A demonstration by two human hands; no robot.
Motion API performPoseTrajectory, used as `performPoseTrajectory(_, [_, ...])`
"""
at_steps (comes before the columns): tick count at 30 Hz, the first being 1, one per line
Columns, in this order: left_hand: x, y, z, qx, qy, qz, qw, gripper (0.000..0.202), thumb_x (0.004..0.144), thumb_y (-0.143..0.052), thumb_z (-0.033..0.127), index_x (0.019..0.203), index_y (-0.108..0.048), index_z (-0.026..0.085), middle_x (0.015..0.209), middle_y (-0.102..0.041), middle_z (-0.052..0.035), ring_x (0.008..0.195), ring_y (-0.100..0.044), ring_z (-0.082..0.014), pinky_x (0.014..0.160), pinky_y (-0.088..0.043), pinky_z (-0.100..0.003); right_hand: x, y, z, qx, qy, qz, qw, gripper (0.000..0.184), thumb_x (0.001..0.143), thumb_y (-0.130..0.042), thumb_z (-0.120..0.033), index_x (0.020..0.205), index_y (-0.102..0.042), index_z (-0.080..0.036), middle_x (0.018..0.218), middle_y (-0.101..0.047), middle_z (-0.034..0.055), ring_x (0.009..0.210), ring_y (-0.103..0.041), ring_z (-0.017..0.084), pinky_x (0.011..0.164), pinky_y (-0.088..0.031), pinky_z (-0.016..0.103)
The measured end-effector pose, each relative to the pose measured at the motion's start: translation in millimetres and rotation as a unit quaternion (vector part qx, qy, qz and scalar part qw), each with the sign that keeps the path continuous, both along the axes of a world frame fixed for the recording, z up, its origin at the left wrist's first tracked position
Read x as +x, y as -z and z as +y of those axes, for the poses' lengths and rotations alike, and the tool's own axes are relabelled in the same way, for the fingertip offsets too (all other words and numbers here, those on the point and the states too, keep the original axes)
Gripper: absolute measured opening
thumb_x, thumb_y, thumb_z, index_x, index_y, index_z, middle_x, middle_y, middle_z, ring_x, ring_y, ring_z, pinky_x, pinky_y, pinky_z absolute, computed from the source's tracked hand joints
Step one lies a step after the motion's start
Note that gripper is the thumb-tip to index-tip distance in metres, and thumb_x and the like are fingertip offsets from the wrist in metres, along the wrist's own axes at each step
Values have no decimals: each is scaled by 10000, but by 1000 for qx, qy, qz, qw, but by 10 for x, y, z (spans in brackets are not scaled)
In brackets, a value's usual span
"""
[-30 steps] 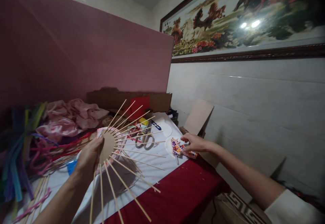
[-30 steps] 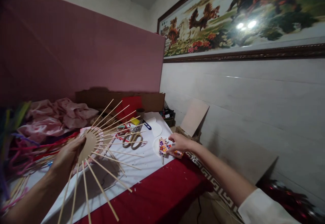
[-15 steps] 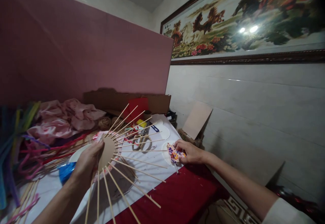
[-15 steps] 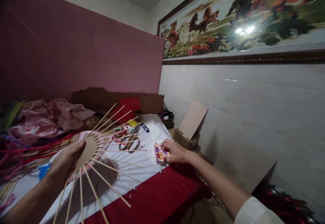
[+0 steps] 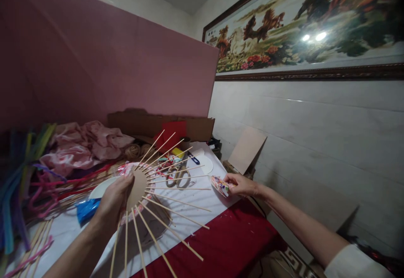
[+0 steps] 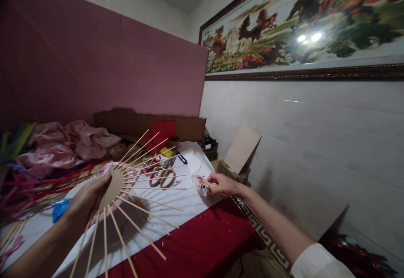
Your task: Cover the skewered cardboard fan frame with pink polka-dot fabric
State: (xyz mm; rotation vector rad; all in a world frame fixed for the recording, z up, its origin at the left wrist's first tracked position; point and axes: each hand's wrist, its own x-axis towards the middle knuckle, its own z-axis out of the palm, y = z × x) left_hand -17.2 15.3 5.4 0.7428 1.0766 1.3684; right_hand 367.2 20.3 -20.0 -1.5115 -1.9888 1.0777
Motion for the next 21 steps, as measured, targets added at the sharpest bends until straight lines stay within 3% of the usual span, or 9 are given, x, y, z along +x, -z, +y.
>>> performPoseTrajectory(6, [2,48,3,10,22,-2,1000,118,746,-555,169,846,-611,140,631,-688,-40,505,-643,-178,486,-520,-259,-62,-17,9,6,21,48,999,303,547,-649,-169,822,-520,-164,724,-543,-37,646,-470,104,506,-332,175])
performPoseTrajectory(10, [21,58,7,4,13,0,1000,109,742,-568,173,839,-603,137,615,-681,-33,494,-633,-166,476,-513,-242,-119,-52,26,2,48,82,995,313,577,-625,-166,876,-533,-174,699,-541,-51,522,-429,70,425,-306,164])
performPoseTrajectory(15, [55,61,1,5,26,14,1000,113,751,-580,191,856,-598,153,664,-698,-40,533,-644,-164,476,-504,-229,-117,-100,-29,-4,116,154,981,288,675,-604,-271,934,-513,-186,636,-519,-54,415,-405,54,353,-267,161])
performPoseTrajectory(18, [63,91,-3,10,52,30,998,123,746,-599,219,854,-600,159,653,-693,-35,519,-636,-162,480,-501,-237,-68,-147,-92,5,167,213,963,255,734,-582,-390,857,-473,-195,629,-474,-58,400,-362,37,340,-219,153])
performPoseTrajectory(21, [62,151,14,12,88,35,995,207,698,-660,278,859,-609,157,638,-685,-30,521,-630,-164,488,-492,-239,-34,-226,-155,16,192,253,948,300,717,-631,-415,741,-423,-199,528,-359,-94,383,-293,29,342,-189,148])
